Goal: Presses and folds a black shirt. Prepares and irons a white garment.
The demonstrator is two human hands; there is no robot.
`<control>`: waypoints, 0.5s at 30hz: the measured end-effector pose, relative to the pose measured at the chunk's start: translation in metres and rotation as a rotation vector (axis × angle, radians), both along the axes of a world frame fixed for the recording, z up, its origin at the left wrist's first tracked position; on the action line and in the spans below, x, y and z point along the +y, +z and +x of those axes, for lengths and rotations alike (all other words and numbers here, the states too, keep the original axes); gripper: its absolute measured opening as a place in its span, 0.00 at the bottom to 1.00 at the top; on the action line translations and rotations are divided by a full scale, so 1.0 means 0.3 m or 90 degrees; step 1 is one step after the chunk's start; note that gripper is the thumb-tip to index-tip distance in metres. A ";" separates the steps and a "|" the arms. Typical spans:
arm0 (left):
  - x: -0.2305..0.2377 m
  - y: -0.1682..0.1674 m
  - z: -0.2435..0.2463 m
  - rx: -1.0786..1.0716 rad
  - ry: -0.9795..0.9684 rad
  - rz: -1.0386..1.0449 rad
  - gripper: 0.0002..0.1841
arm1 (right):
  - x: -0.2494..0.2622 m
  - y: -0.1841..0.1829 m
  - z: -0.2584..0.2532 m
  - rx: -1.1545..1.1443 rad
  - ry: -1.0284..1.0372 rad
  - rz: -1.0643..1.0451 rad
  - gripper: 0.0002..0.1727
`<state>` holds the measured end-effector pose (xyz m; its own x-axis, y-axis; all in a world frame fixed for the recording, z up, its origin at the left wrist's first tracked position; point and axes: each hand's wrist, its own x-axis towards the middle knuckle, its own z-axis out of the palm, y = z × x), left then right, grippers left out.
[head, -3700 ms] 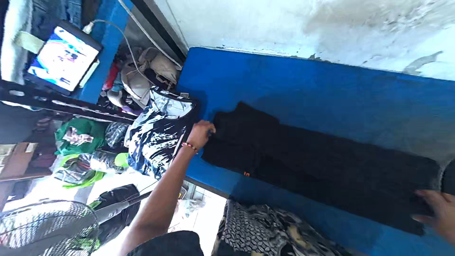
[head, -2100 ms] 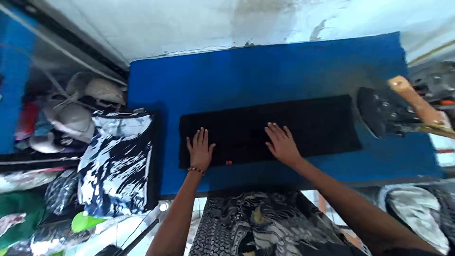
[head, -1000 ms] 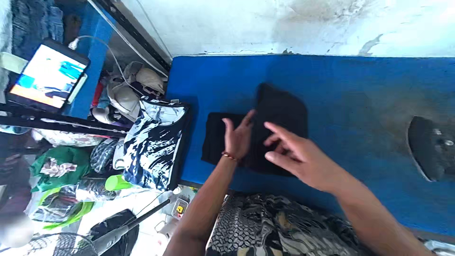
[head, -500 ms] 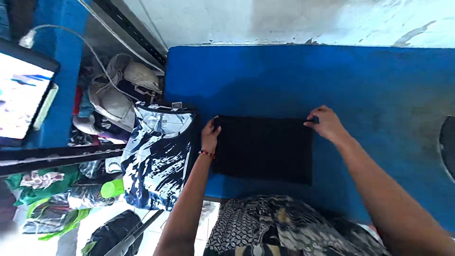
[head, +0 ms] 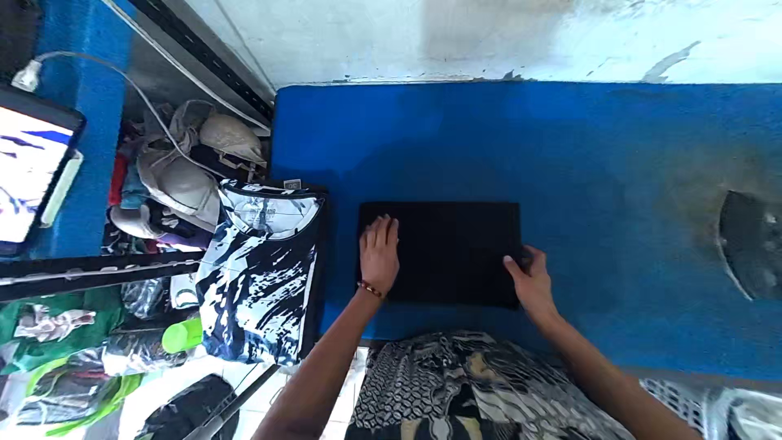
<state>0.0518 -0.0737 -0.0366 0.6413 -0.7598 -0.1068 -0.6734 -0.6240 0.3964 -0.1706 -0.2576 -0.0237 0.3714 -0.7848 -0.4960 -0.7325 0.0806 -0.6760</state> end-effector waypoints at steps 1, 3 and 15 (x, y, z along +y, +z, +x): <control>-0.019 0.041 -0.062 0.060 -0.001 0.017 0.20 | 0.002 0.046 0.016 -0.037 -0.055 0.125 0.31; -0.100 0.125 -0.139 0.264 0.042 0.049 0.25 | -0.035 0.165 0.072 -0.130 -0.075 0.253 0.23; -0.400 0.534 -0.308 1.138 0.218 -0.718 0.38 | 0.000 0.732 -0.023 -0.119 0.566 -0.518 0.12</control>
